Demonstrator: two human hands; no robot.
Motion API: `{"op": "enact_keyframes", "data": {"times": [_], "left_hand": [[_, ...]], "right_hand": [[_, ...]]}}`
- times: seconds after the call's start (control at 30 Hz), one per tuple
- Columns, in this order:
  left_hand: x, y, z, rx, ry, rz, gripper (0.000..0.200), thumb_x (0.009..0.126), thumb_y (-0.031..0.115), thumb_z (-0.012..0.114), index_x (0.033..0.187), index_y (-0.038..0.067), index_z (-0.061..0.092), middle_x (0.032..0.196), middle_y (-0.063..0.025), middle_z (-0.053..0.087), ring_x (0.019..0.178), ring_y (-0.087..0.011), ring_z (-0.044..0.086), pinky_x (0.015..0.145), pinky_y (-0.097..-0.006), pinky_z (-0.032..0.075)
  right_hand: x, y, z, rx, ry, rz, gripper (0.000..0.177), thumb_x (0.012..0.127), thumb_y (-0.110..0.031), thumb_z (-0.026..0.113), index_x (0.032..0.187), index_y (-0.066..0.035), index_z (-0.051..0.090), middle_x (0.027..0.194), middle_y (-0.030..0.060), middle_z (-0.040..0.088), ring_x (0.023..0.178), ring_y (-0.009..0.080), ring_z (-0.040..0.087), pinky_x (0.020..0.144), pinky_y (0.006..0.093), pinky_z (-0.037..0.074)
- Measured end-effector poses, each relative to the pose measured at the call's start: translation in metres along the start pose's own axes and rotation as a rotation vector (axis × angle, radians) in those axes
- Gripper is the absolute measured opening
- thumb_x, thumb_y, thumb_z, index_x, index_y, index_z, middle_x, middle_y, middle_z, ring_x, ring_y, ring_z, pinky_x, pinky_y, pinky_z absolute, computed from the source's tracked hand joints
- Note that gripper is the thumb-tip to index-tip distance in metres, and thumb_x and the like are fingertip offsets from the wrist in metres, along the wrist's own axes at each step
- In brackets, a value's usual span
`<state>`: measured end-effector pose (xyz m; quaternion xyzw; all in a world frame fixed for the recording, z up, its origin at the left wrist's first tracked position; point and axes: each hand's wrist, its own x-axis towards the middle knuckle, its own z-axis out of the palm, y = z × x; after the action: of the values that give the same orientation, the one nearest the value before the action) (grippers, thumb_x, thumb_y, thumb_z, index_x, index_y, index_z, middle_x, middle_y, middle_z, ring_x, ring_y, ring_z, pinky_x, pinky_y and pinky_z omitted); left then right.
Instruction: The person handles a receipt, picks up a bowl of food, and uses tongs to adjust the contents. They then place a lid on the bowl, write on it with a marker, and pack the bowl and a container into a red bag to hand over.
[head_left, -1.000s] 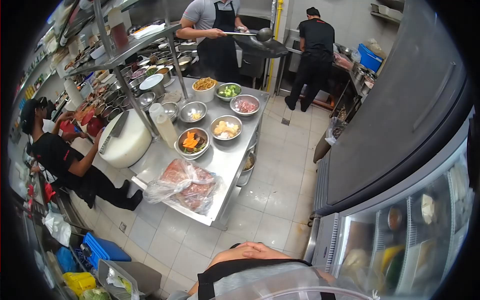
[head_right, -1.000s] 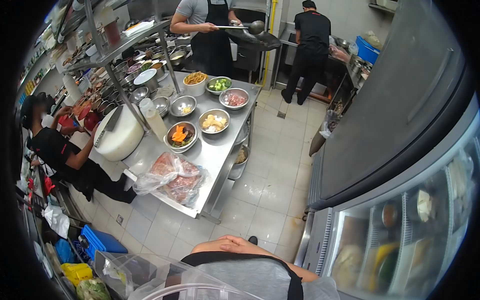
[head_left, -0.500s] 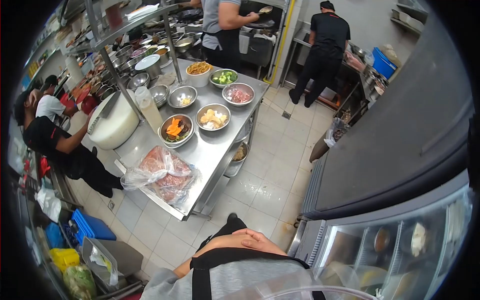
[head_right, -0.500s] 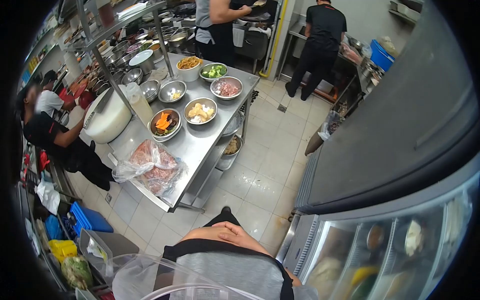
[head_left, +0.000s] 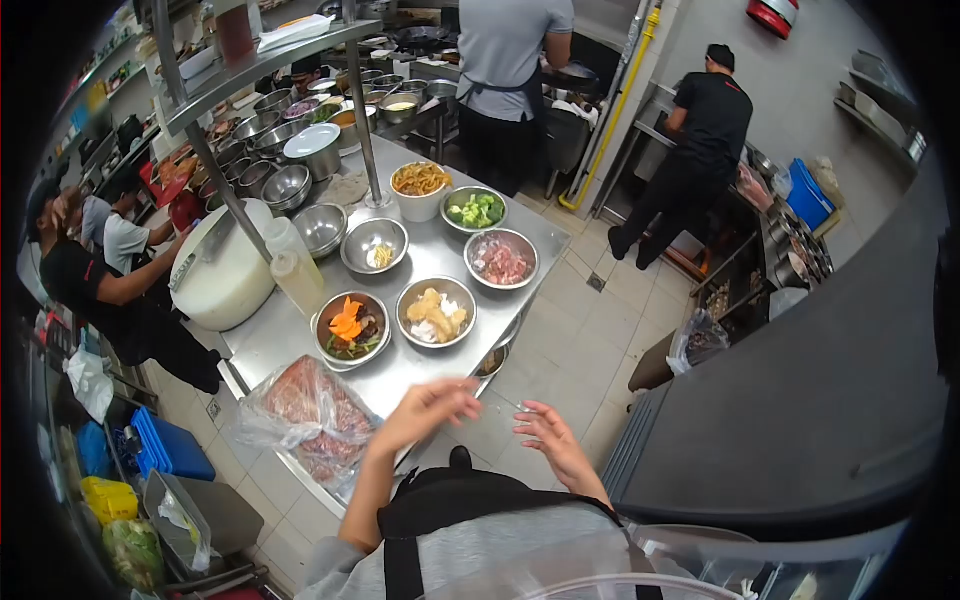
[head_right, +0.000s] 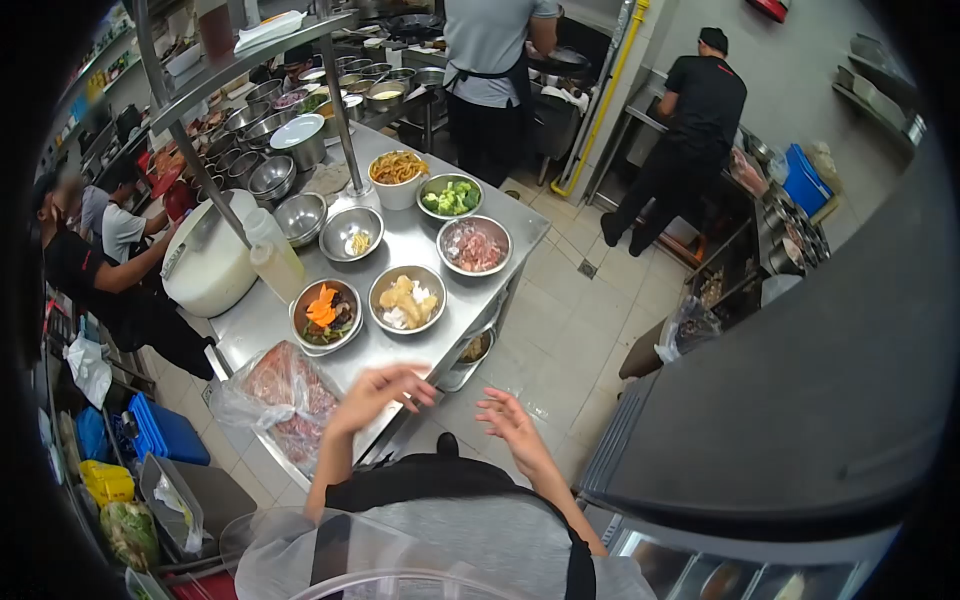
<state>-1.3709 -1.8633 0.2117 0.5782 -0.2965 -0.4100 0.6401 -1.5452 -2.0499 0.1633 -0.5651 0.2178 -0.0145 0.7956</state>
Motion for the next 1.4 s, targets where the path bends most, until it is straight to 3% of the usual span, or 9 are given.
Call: {"op": "enact_keyframes", "data": {"times": [0.13, 0.33, 0.47, 0.53, 0.6, 0.67, 0.87, 1.23, 1.4], "left_hand": [[0.076, 0.016, -0.071, -0.167, 0.334, 0.182, 0.035, 0.09, 0.016, 0.051, 0.12, -0.001, 0.048, 0.098, -0.0114, 0.062, 0.082, -0.018, 0.064, 0.062, -0.0247, 0.052], [0.234, -0.027, -0.201, -0.267, 0.573, 0.001, 0.029, 0.09, 0.01, 0.049, 0.114, -0.006, 0.048, 0.098, -0.0139, 0.057, 0.094, -0.0266, 0.061, 0.078, -0.0298, 0.051], [0.305, -0.045, -0.248, -0.366, 0.695, -0.028, 0.03, 0.088, 0.011, 0.051, 0.11, -0.01, 0.046, 0.103, -0.0186, 0.052, 0.092, -0.031, 0.061, 0.075, -0.0313, 0.053], [0.33, -0.046, -0.26, -0.424, 0.77, -0.073, 0.033, 0.087, 0.012, 0.054, 0.108, -0.011, 0.045, 0.107, -0.0204, 0.049, 0.09, -0.0327, 0.061, 0.072, -0.0326, 0.054], [0.344, -0.043, -0.268, -0.503, 0.797, -0.094, 0.036, 0.085, 0.013, 0.058, 0.109, -0.011, 0.045, 0.11, -0.0216, 0.047, 0.088, -0.0334, 0.06, 0.07, -0.0337, 0.056], [0.359, -0.064, -0.285, -0.535, 0.822, -0.062, 0.037, 0.08, 0.014, 0.063, 0.104, -0.01, 0.046, 0.116, -0.0242, 0.041, 0.089, -0.036, 0.058, 0.07, -0.0373, 0.057], [0.378, -0.071, -0.295, -0.724, 0.974, -0.057, 0.023, 0.075, 0.004, 0.059, 0.09, -0.008, 0.046, 0.101, -0.0186, 0.042, 0.087, -0.0402, 0.055, 0.071, -0.0423, 0.058], [0.373, -0.068, -0.285, -0.949, 1.043, 0.088, 0.016, 0.071, -0.005, 0.051, 0.083, -0.009, 0.041, 0.083, -0.0125, 0.039, 0.082, -0.0437, 0.054, 0.076, -0.0404, 0.057], [0.357, -0.042, -0.274, -0.831, 1.012, 0.184, 0.024, 0.073, -0.002, 0.05, 0.094, -0.013, 0.043, 0.095, -0.0192, 0.047, 0.087, -0.0447, 0.056, 0.08, -0.0354, 0.056]], "right_hand": [[0.035, -0.002, -0.037, 0.164, 0.126, 0.05, 0.032, 0.093, -0.026, 0.047, 0.119, -0.008, 0.047, 0.106, 0.0073, 0.059, 0.095, 0.0154, 0.056, 0.081, 0.0305, 0.044], [0.093, 0.017, -0.091, 0.106, 0.114, 0.194, 0.027, 0.092, -0.025, 0.049, 0.115, -0.009, 0.05, 0.099, 0.0077, 0.061, 0.088, 0.0136, 0.058, 0.074, 0.0281, 0.046], [0.143, 0.061, -0.157, -0.07, 0.089, 0.359, 0.03, 0.091, -0.027, 0.05, 0.115, -0.008, 0.049, 0.103, 0.0084, 0.059, 0.091, 0.0171, 0.057, 0.078, 0.0297, 0.044], [0.164, 0.115, -0.217, -0.161, 0.196, 0.409, 0.033, 0.089, -0.028, 0.054, 0.111, -0.004, 0.052, 0.093, 0.0084, 0.062, 0.079, 0.0142, 0.06, 0.068, 0.0282, 0.048], [0.174, 0.17, -0.298, -0.399, 0.108, 0.161, 0.032, 0.088, -0.027, 0.056, 0.106, -0.001, 0.054, 0.087, 0.0083, 0.062, 0.079, 0.0161, 0.06, 0.067, 0.028, 0.049], [0.189, 0.194, -0.346, -0.512, 0.117, 0.177, 0.032, 0.088, -0.027, 0.056, 0.106, -0.001, 0.055, 0.087, 0.0082, 0.062, 0.079, 0.016, 0.06, 0.067, 0.0278, 0.048], [0.223, 0.205, -0.448, -0.578, 0.263, 0.623, 0.031, 0.088, -0.026, 0.056, 0.105, -0.001, 0.055, 0.085, 0.0079, 0.063, 0.078, 0.0157, 0.06, 0.067, 0.027, 0.048], [0.3, 0.21, -0.461, -0.443, -0.029, 0.459, 0.031, 0.086, -0.025, 0.058, 0.106, -0.001, 0.056, 0.082, 0.0072, 0.063, 0.075, 0.0147, 0.059, 0.065, 0.0264, 0.047], [0.312, 0.204, -0.454, -0.608, -0.049, 0.472, 0.032, 0.087, -0.027, 0.056, 0.107, -0.002, 0.056, 0.084, 0.0068, 0.062, 0.078, 0.0149, 0.058, 0.068, 0.0273, 0.045]]}}
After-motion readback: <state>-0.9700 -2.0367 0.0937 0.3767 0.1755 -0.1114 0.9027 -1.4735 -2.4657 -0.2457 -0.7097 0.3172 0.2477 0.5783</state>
